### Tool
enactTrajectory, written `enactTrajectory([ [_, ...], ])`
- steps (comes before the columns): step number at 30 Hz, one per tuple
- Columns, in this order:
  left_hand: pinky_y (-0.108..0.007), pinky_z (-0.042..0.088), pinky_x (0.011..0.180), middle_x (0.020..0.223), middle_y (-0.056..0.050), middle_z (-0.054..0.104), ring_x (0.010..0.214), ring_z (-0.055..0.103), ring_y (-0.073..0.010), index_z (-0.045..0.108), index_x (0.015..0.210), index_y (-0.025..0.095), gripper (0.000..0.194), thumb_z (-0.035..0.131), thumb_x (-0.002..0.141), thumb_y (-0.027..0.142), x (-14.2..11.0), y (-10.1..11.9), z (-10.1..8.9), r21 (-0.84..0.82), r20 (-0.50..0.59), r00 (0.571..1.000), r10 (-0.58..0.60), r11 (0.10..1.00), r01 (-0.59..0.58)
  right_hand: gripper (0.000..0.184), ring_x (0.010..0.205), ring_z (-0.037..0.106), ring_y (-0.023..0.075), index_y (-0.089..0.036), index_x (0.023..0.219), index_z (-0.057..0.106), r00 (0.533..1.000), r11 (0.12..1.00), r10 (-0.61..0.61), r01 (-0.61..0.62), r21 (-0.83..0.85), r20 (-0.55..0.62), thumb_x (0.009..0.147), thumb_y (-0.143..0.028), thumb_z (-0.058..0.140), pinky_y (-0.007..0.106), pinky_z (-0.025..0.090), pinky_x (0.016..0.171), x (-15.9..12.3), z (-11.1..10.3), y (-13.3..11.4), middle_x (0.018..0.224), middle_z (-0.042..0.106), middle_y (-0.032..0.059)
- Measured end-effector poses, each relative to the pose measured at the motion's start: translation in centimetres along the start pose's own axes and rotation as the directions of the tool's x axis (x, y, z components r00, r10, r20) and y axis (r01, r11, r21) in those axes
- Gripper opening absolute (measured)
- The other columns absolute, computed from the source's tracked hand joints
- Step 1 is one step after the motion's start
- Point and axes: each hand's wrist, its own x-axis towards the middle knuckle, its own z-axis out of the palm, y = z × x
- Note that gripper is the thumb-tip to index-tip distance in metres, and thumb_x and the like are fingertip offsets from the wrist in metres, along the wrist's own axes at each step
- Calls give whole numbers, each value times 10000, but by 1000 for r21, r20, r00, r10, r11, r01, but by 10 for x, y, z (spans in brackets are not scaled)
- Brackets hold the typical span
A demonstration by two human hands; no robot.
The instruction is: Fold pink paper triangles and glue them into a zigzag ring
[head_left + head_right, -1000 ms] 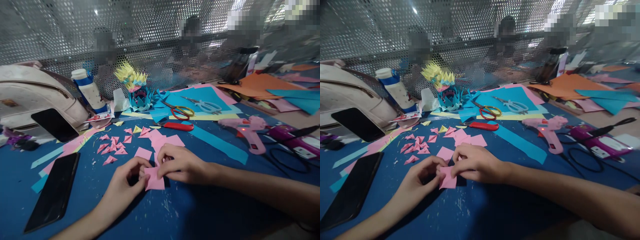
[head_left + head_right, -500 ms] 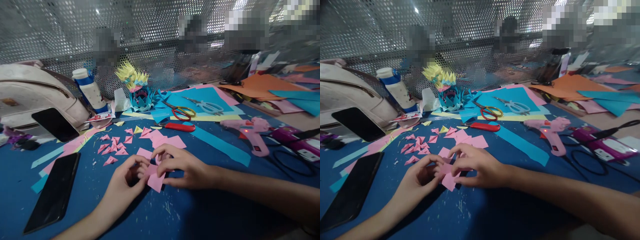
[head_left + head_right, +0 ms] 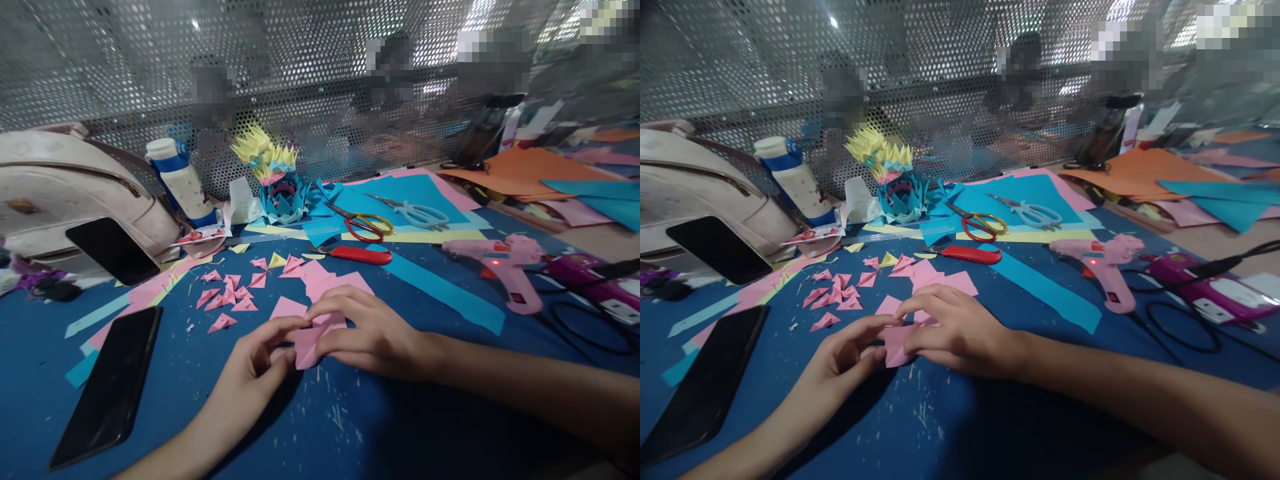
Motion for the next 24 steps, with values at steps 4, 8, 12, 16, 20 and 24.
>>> enactTrajectory([
  [4,-198,471,706,1122,-46,689,881,641,-139,670,1150,247,312,649,847,175,0,-4,1,-86,12,999,-46,995,47,168,1185,507,194,-231,980,723,999,999,-35,35,2,12,973,-299,569,361,388,1044,-2,0,1,1237,608,69],
  [8,-162,409,612,1085,-32,657,680,579,-62,654,1154,244,333,680,829,176,-1,-7,1,-144,32,995,-98,984,101,244,1190,505,193,-208,995,706,995,996,-93,93,-19,-32,968,-413,576,351,376,1058,-3,0,2,1221,620,75],
  [12,-142,344,555,991,-17,640,608,524,-33,651,1142,227,338,705,811,180,-1,-4,0,-160,41,992,-122,979,127,209,1129,540,170,-209,912,714,990,996,-83,80,-30,-115,952,-388,613,313,402,1024,-2,-1,2,1130,655,59],
  [16,-157,391,604,1015,-38,647,661,572,-56,641,1134,200,338,722,805,202,-1,-2,1,-183,41,991,-124,975,129,170,1063,578,159,-206,848,702,983,997,-74,74,-5,-168,936,-340,646,312,422,973,0,-3,2,1060,673,55],
  [20,-183,410,616,1037,-55,639,692,583,-82,632,1133,185,324,711,825,247,-2,-5,0,-160,43,992,-121,979,126,126,990,590,167,-214,831,693,982,997,-59,66,31,-180,920,-297,663,328,448,908,2,-4,2,1001,697,46],
  [24,-213,441,659,918,-32,630,741,582,-115,623,1119,174,271,667,866,260,1,-3,-4,-55,-19,999,-38,998,37,114,857,587,153,-181,836,669,988,984,-29,55,171,-154,928,-245,644,310,456,815,5,-3,1,860,707,30],
])
